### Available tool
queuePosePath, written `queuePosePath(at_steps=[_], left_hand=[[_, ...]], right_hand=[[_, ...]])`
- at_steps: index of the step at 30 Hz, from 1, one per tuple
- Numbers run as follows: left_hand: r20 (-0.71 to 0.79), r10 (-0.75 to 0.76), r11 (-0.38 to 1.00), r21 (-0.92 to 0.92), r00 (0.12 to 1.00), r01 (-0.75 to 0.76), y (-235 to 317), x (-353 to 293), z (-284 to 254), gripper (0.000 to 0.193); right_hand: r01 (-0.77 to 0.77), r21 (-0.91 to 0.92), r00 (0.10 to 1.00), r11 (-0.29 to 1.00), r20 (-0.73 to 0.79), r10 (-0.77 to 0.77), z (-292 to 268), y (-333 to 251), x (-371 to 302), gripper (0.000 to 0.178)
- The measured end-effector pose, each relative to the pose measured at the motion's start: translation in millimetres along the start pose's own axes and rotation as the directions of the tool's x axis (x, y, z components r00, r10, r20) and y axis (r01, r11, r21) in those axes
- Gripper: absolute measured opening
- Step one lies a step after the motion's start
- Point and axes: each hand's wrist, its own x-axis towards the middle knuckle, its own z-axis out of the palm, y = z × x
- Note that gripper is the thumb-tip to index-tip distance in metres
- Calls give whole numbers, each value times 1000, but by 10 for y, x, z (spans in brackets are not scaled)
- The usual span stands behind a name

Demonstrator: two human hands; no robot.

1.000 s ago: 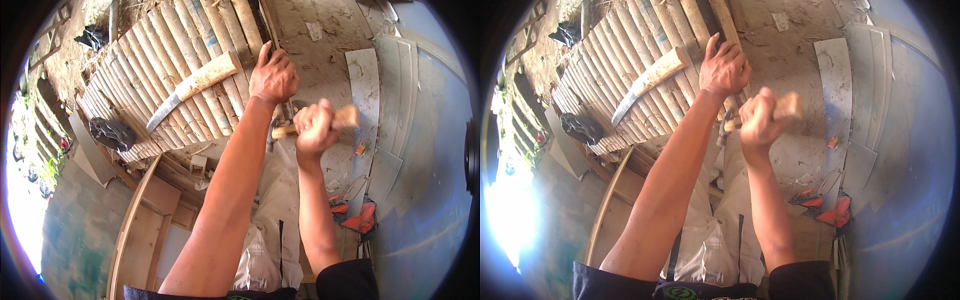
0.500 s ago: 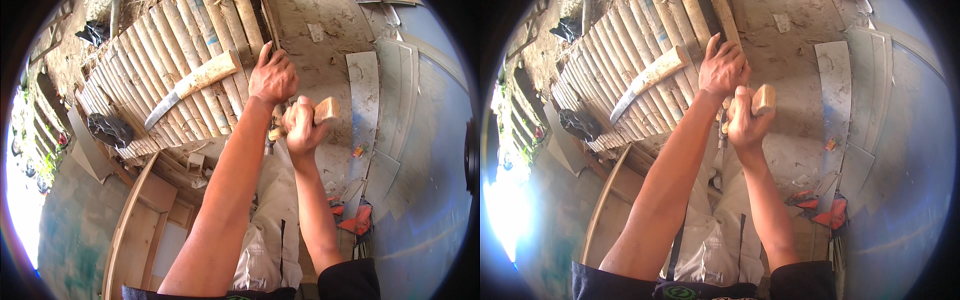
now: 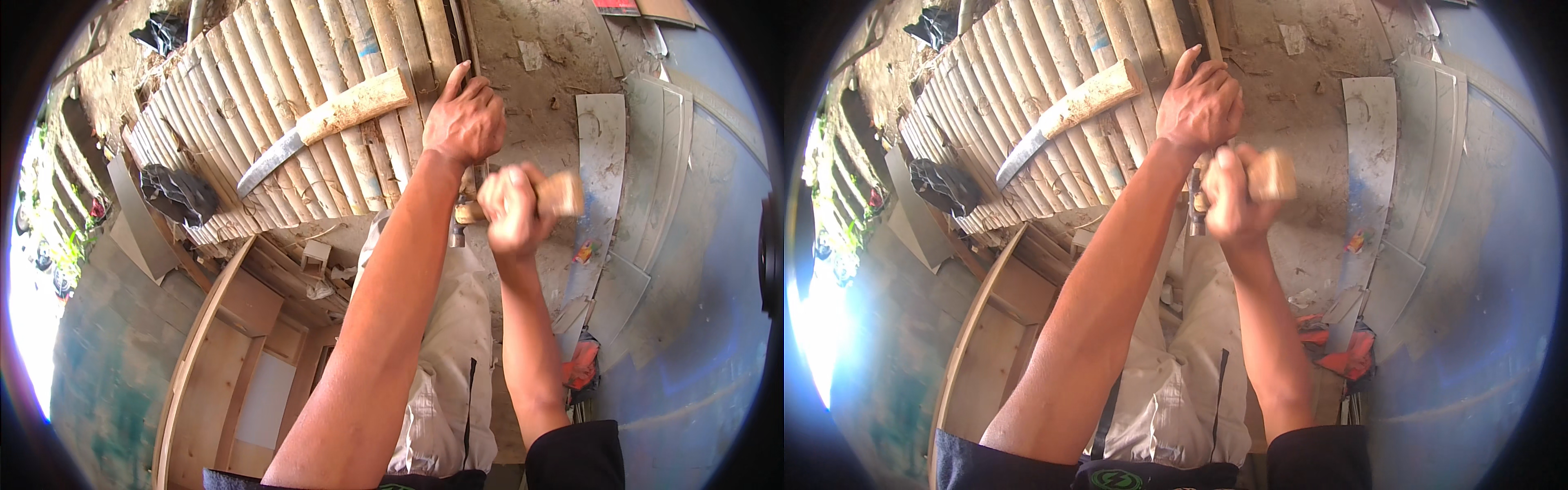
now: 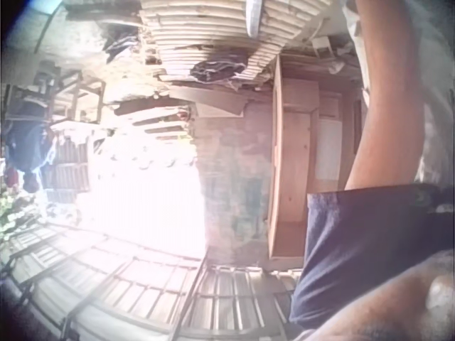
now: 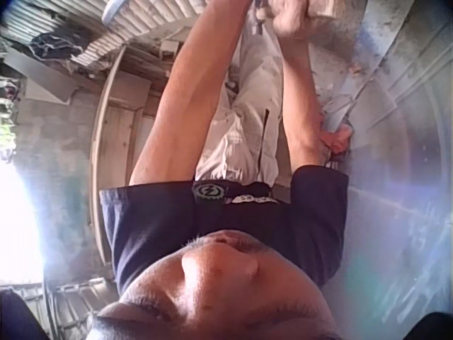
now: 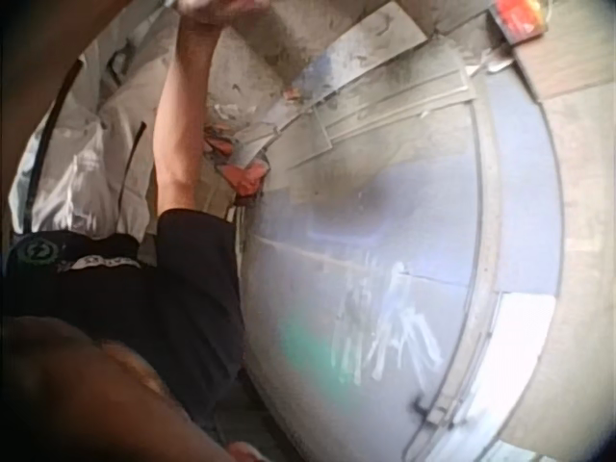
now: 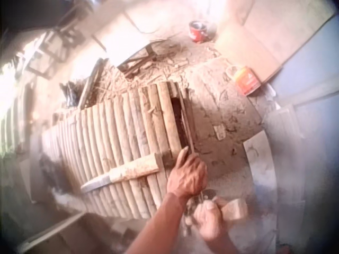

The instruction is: The person assembles a bamboo structure by positioning bamboo poles and securing them with nails using a hammer. They repeatedly hammer nails into the bamboo frame to fasten the pieces together.

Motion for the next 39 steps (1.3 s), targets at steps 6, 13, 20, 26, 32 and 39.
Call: queuePosePath(at_steps=[6, 13, 20, 26, 32, 39], left_hand=[[-22, -18, 1000, 12, 1000, 18, 36, -6, -17, 23], [-159, 38, 998, 50, 986, -30, 4, -6, 34, 16], [-174, 52, 998, 49, 983, -44, 3, -24, 49, 17], [-181, 79, 996, -28, 980, -86, -48, -26, 15, 19], [-262, -21, 1000, 2, 965, 23, -232, 78, -76, 55], [-117, -183, 939, 273, 976, 208, -169, 194, -127, 80]], right_hand=[[192, 264, 981, 945, -90, -173, -794, -219, -7, 35], [-302, -437, 953, 847, -152, 261, -1211, -75, -302, 40], [-332, 176, 941, 927, 130, 312, -1172, 63, -1068, 59], [-535, 483, 841, 693, 226, 492, -1116, 20, -1743, 46], [-539, 266, 842, 799, 155, 516, -940, -20, -1947, 36], [-259, -501, 895, 826, 196, 400, -1234, 252, -1554, 32]])
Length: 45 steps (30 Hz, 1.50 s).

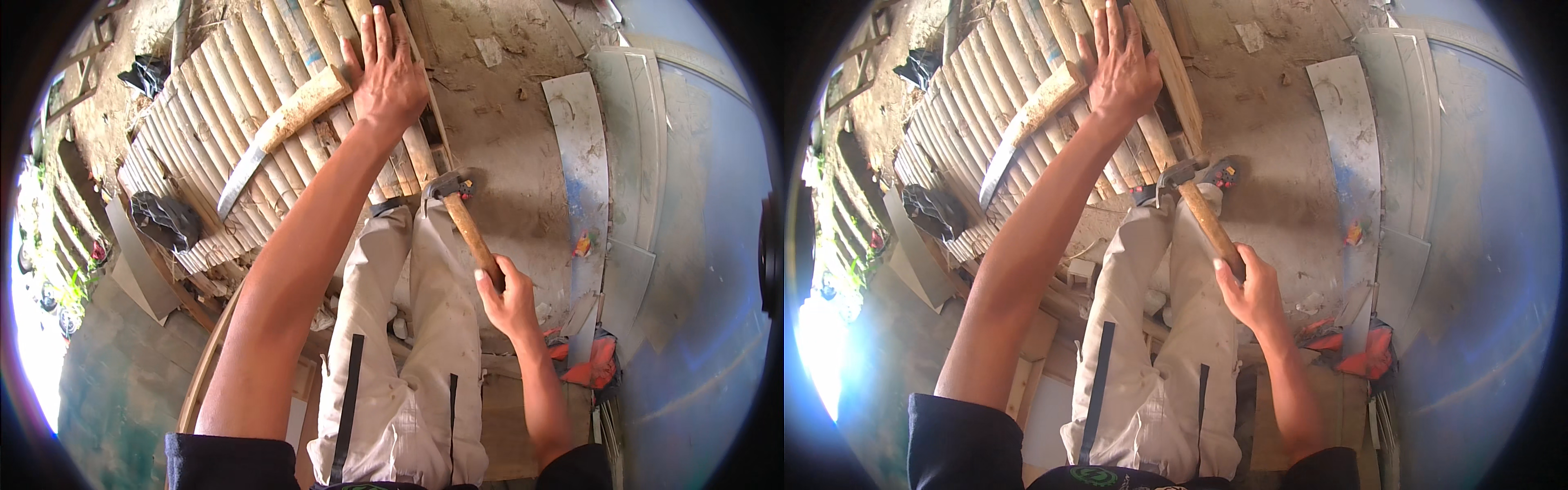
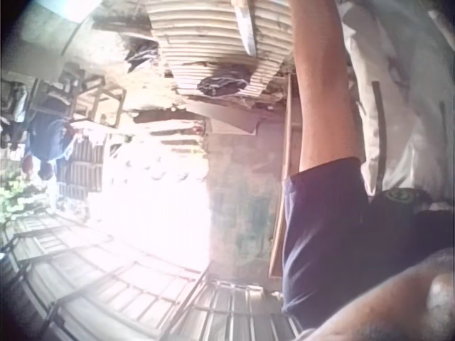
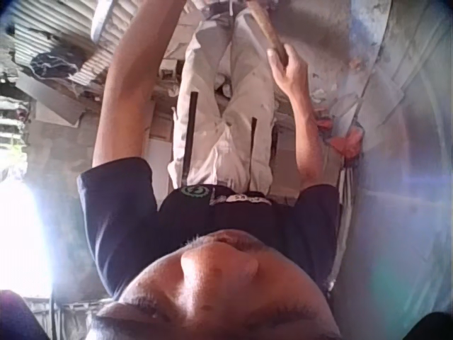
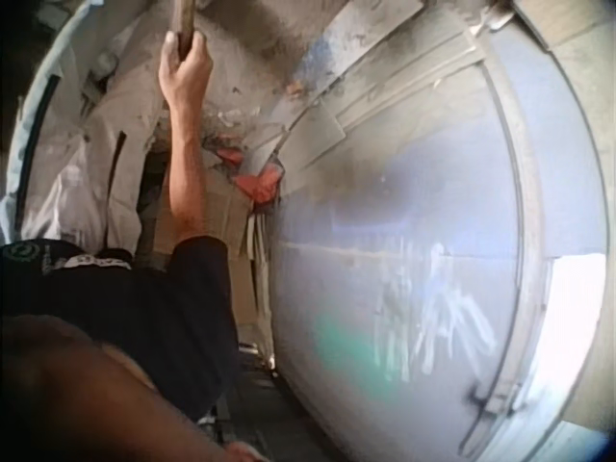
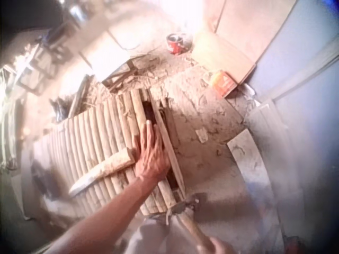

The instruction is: The person assembles a bamboo structure by positioning bamboo poles and securing them with nails using a hammer. They repeatedly hammer nails into the bamboo frame to fasten the pieces together.

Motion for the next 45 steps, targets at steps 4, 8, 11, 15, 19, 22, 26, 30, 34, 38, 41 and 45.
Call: queuePosePath(at_steps=[4, 8, 11, 15, 19, 22, 26, 30, 34, 38, 41, 45], left_hand=[[58, -14, 996, -89, 998, 19, 9, -13, -61, 76], [68, -6, 999, 32, 998, 4, 9, -21, -50, 70], [58, -6, 996, 90, 998, 1, 12, -37, -14, 69], [98, -6, 972, 234, 995, -17, 15, -46, 7, 69], [139, -7, 922, 384, 990, -48, 45, -43, -15, 67], [146, -34, 957, 290, 989, -10, 73, -16, -35, 69], [197, -48, 963, 270, 979, -7, 68, -12, -72, 69], [164, -12, 969, 244, 986, -28, 63, -20, -88, 69], [197, -42, 959, 283, 980, -16, 67, -25, -76, 66], [101, -25, 989, 151, 995, 10, 56, -21, -24, 62], [117, -43, 981, 194, 992, 20, 56, -28, 0, 60], [79, -21, 996, 91, 997, 14, 50, -34, -21, 59]], right_hand=[[248, -242, 969, 938, 71, -238, -73, 170, 186, 42], [488, -413, 873, 769, 221, -435, -205, 293, 344, 38], [514, -407, 857, 755, 263, -442, -273, 320, 465, 36], [564, -516, 825, 645, 327, -460, -383, 276, 653, 36], [632, -497, 775, 595, 382, -504, -441, 193, 699, 34], [654, -503, 756, 565, 394, -523, -441, 157, 725, 35], [589, -506, 807, 630, 325, -494, -414, 153, 773, 34], [755, -369, 651, 542, 524, -550, -436, 161, 791, 33], [539, -575, 842, 615, 345, -415, -511, 195, 793, 33], [734, -412, 675, 540, 535, -508, -516, 219, 774, 32], [598, -515, 802, 615, 369, -470, -482, 223, 762, 33], [700, -471, 714, 537, 438, -547, -478, 214, 760, 33]])
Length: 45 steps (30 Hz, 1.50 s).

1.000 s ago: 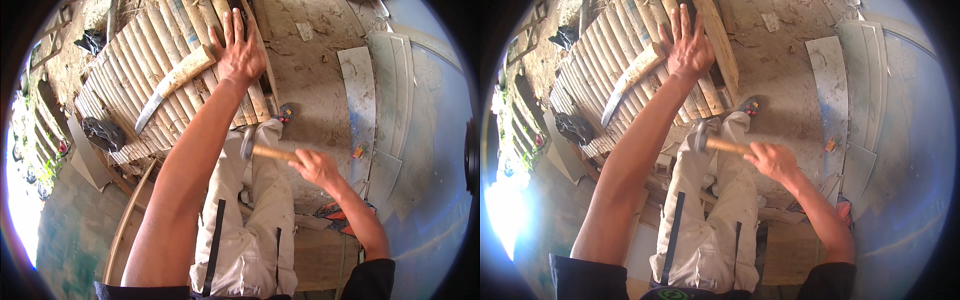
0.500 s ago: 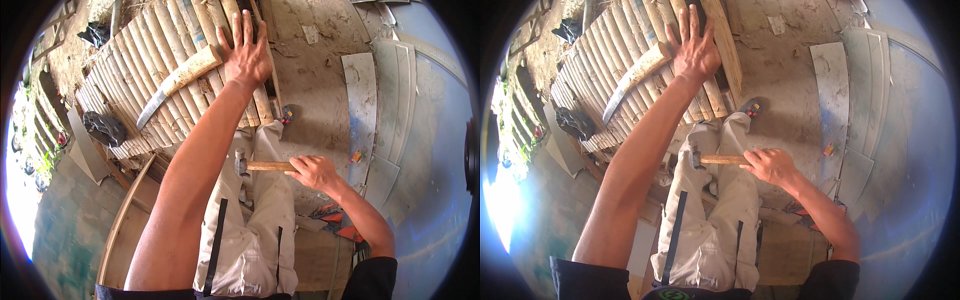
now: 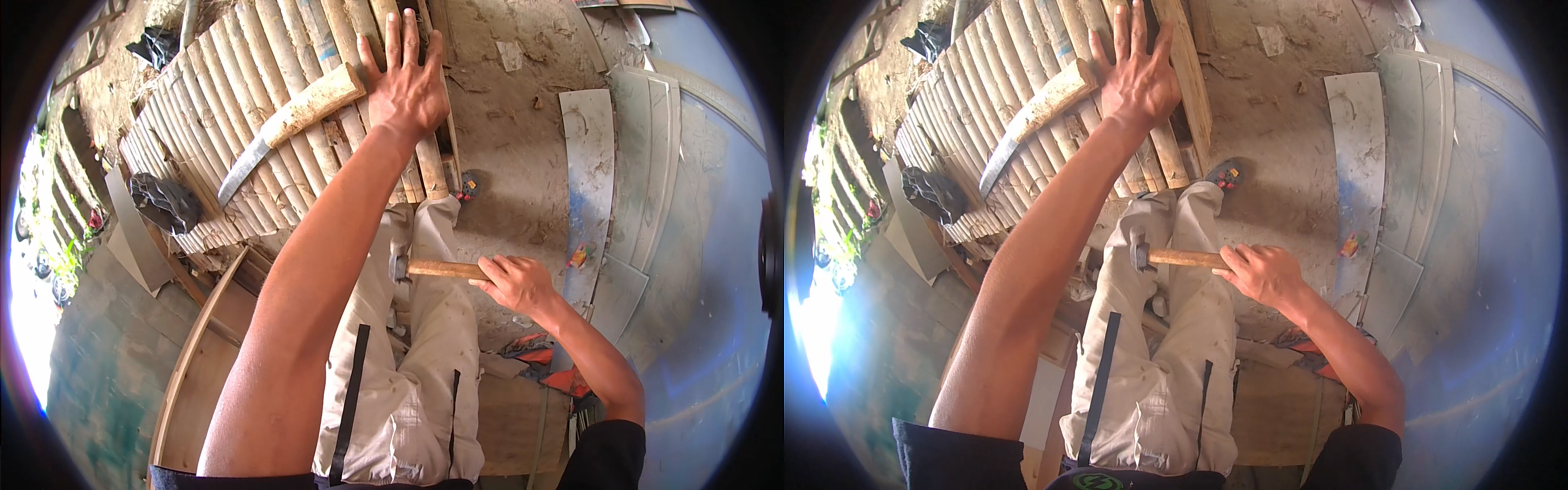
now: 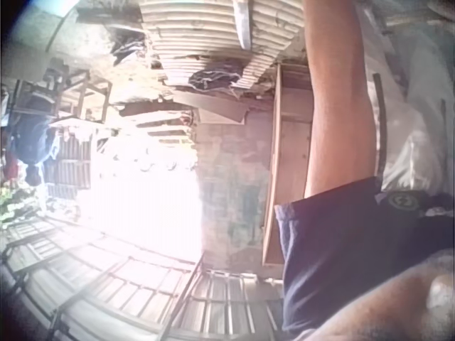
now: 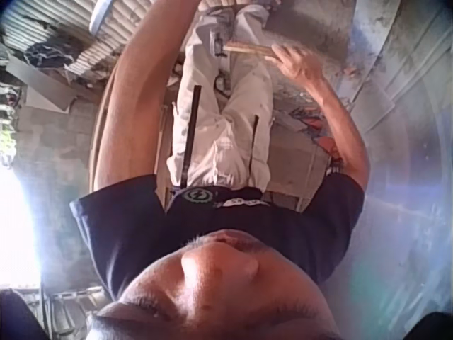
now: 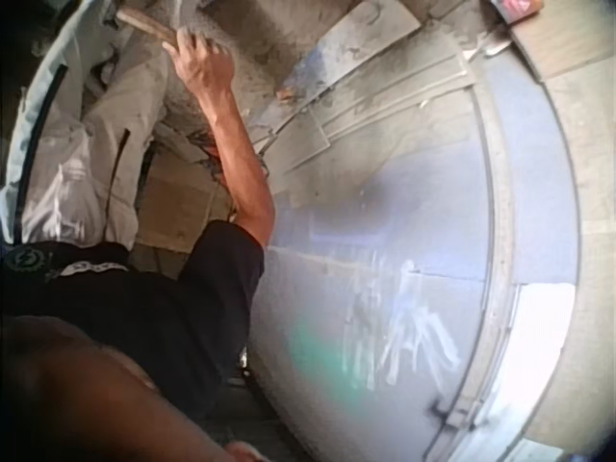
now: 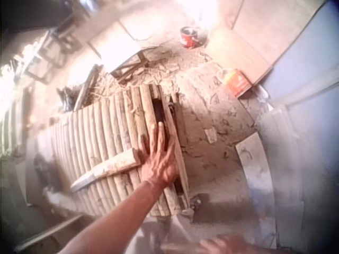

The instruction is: The person assembles a bamboo structure by positioning bamboo poles and securing them with nails using a hammer. They repeatedly hammer nails into the bamboo frame to fasten the pieces together.

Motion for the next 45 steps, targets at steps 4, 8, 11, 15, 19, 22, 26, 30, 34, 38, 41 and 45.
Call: queuePosePath(at_steps=[4, 8, 11, 15, 19, 22, 26, 30, 34, 38, 41, 45], left_hand=[[210, -51, 998, 48, 976, 42, 8, 29, -16, 78], [122, 12, 1000, 3, 992, -12, -10, 44, -2, 78], [73, 10, 1000, -2, 997, -10, -15, 33, 0, 77], [159, -14, 1000, -16, 987, 16, 3, 45, -27, 75], [195, -31, 997, -57, 980, 43, 9, 45, -52, 73], [87, 2, 1000, -14, 996, -1, 5, 37, -45, 72], [133, 6, 999, -32, 991, -2, -10, 30, -27, 72], [92, 6, 1000, 25, 996, -9, -22, 16, -4, 73], [-29, 45, 999, 29, 999, -44, -22, -3, 26, 73], [56, 22, 1000, 15, 998, -23, -14, 29, 16, 72], [185, -24, 999, -30, 982, 30, 10, 25, -21, 71], [141, -22, 995, -95, 990, 35, 16, 0, -55, 70]], right_hand=[[-228, -126, 973, 965, -9, 229, -29, 44, -22, 33], [83, -18, 995, 996, 53, -81, -35, 72, -54, 34], [-260, -127, 966, 957, -16, 260, -29, 61, -75, 35], [45, 26, 997, 999, 60, -46, -1, -6, -89, 36], [-278, -110, 960, 954, -16, 278, 34, -7, -69, 35], [-91, 10, 995, 996, 39, 91, 54, 0, -56, 33], [-191, -3, 980, 982, -57, 191, 37, -10, -68, 34], [-154, 29, 988, 988, 3, 154, 21, -77, -88, 33], [-230, 17, 972, 973, -40, 230, 30, -138, -90, 34], [-155, 78, 988, 985, -13, 157, 33, -132, -93, 33], [-201, 67, 976, 977, -72, 206, 35, -84, -107, 35], [-439, 522, 810, 731, -121, 574, 116, -78, -139, 34]])
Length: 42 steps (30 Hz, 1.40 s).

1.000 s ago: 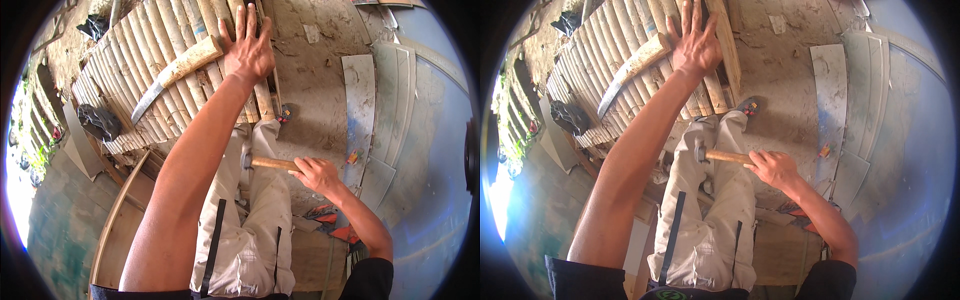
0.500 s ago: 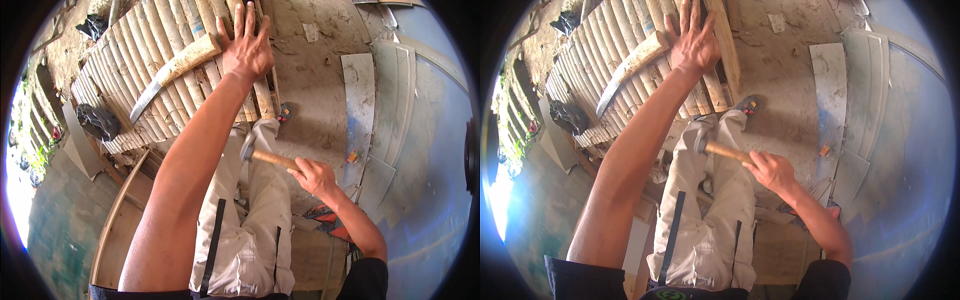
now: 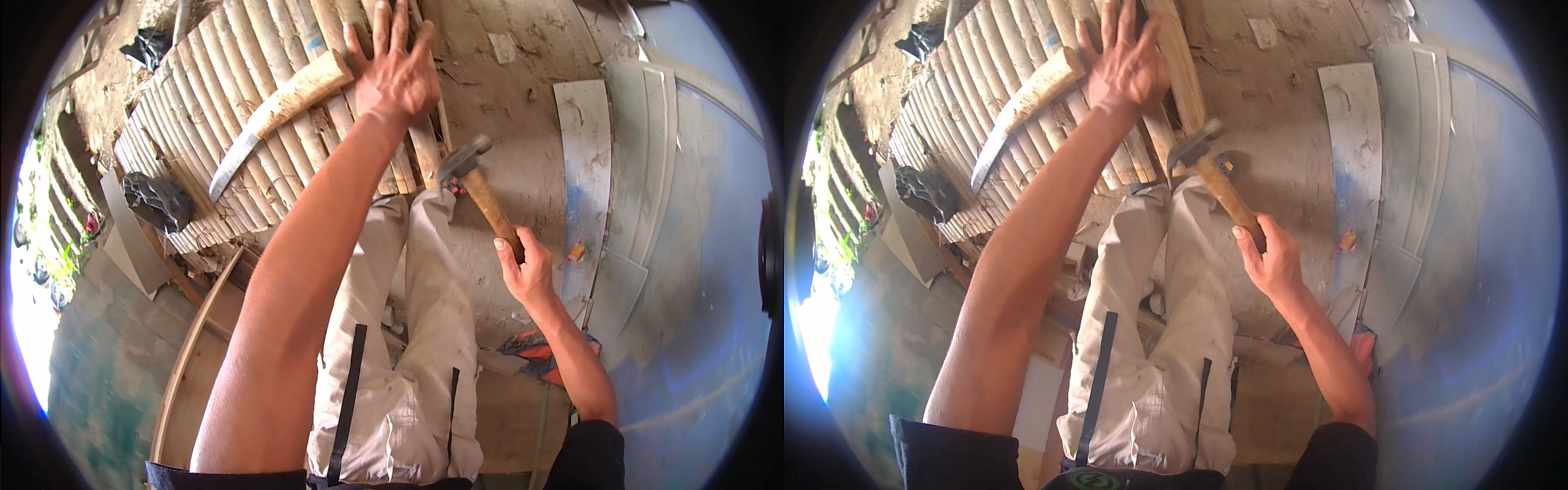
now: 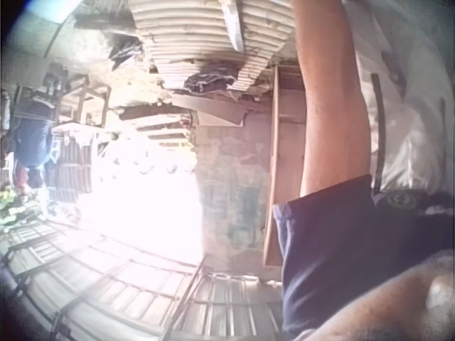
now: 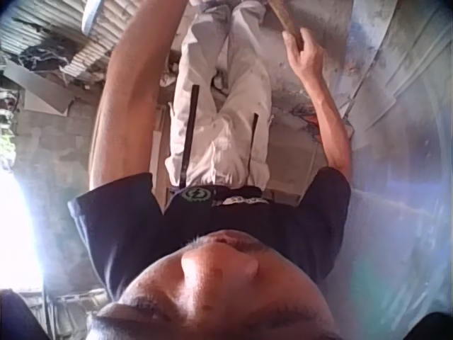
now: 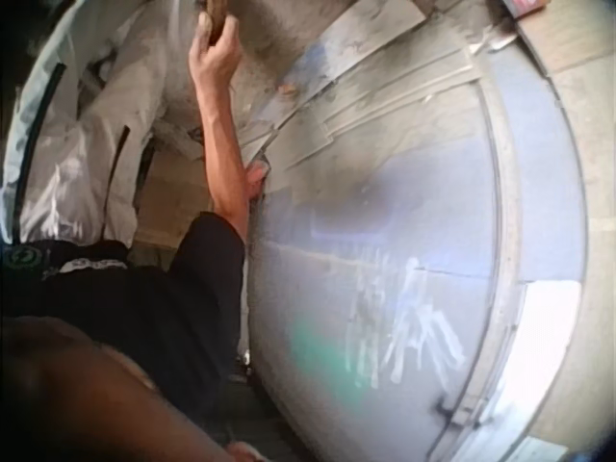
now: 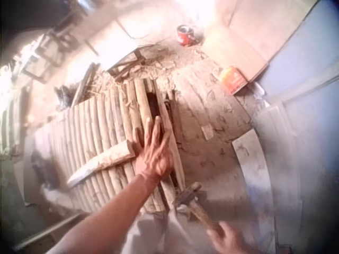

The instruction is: The person assembles a bamboo structure by positioning bamboo poles and securing them with nails using a hammer. They repeatedly hammer nails into the bamboo frame to fasten the pieces together.

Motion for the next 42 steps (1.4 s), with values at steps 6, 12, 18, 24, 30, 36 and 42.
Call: queuePosePath(at_steps=[6, 12, 18, 24, 30, 36, 42], left_hand=[[-179, 62, 996, -52, 982, -72, -81, 0, 68, 67], [-244, 67, 992, -91, 967, -92, -85, -29, 126, 65], [-266, 59, 993, -82, 962, -84, -105, -122, 148, 63], [-301, 86, 988, -94, 950, -119, -61, -157, 157, 65], [-291, -5, 990, -136, 957, -36, 3, -320, 216, 58], [-298, 28, 986, -146, 954, -75, 48, -748, 336, 62], [-166, 2, 926, -373, 986, -65, 167, -1404, 312, 68]], right_hand=[[-424, 763, 888, 488, 245, 388, 323, -219, -306, 37], [-490, 836, 822, 247, 348, 452, 590, -634, -325, 48], [-522, 819, 812, 236, 393, 432, 835, -648, -388, 50], [-513, 806, 840, 296, 400, 367, 899, -584, -465, 49], [-529, 787, 810, 319, 355, 467, 647, -514, -460, 58], [-352, 730, 887, 586, 59, 459, 480, -566, -500, 46], [-383, 638, 874, 668, 15, 486, 164, -677, -558, 34]])
